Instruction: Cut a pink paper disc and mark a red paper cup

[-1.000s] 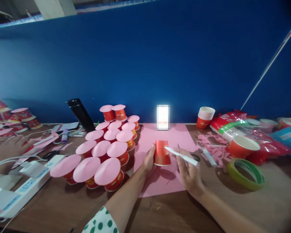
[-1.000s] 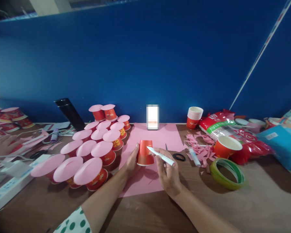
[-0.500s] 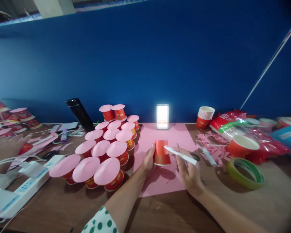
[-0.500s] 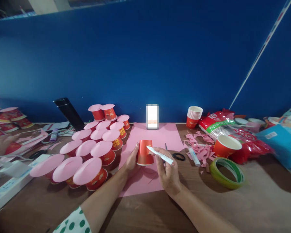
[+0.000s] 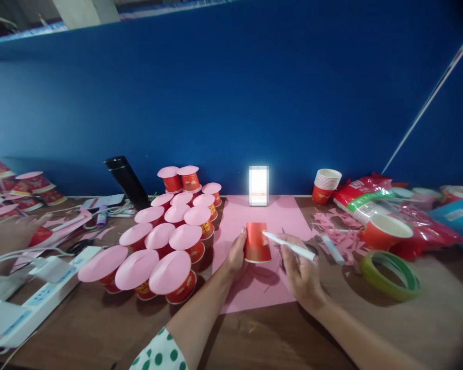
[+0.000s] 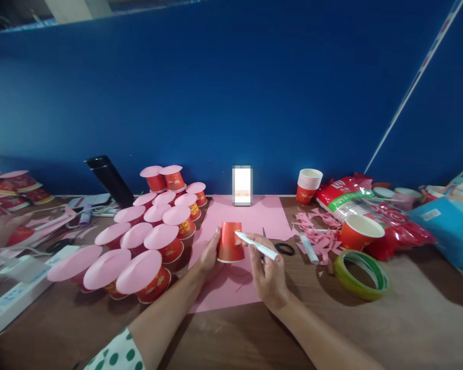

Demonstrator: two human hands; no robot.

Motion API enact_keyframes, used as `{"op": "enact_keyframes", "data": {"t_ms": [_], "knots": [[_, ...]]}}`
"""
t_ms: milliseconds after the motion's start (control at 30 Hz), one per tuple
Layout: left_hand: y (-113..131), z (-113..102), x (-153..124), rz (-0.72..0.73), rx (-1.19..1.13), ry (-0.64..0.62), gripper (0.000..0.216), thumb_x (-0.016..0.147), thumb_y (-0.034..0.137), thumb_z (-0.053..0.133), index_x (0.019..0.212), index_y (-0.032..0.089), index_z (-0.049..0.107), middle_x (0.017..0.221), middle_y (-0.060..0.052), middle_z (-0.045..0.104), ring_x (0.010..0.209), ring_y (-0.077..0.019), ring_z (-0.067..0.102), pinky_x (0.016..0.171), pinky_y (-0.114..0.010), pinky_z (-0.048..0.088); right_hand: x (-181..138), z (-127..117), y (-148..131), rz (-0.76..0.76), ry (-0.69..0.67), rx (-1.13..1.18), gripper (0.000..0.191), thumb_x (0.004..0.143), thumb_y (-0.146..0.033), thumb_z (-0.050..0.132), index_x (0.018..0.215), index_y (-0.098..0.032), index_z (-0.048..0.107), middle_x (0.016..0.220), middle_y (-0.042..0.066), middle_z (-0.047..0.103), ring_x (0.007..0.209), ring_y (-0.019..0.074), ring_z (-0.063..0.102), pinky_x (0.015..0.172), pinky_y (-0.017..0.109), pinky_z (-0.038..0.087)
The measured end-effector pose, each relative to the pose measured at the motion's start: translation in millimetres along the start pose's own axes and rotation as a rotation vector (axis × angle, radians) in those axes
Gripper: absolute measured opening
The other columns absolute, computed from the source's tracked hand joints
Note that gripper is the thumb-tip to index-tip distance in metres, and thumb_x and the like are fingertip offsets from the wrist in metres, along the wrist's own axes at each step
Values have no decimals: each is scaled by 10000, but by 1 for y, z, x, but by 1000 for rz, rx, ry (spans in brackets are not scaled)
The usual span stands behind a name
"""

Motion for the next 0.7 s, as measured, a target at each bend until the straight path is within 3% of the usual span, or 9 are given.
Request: {"op": "enact_keyframes", "data": {"t_ms": [333,700], "knots": [[-2,-2,1,-17,-40,10,548,751,544,624,1005,61,663,929,-158,707,1003,-303,627,946,-408,430,-2,0,8,43,8,29,238,925,-257,440,1066,-201,623,760,76,658,601,195,599,609,344,533],[-3,-6,3,-8,-30,19,538,760,546,613,988,61,666,922,-155,707,976,-291,634,917,-387,447,0,-2,5,53,18,10,242,925,-264,434,1050,-201,632,798,84,668,652,202,626,624,339,537]]}}
Point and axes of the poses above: each hand's wrist, its own x-axis towards the middle knuckle, its own z-axis out of the palm, y = z × x, the point moved 8 cm from there along x, towards the middle knuckle
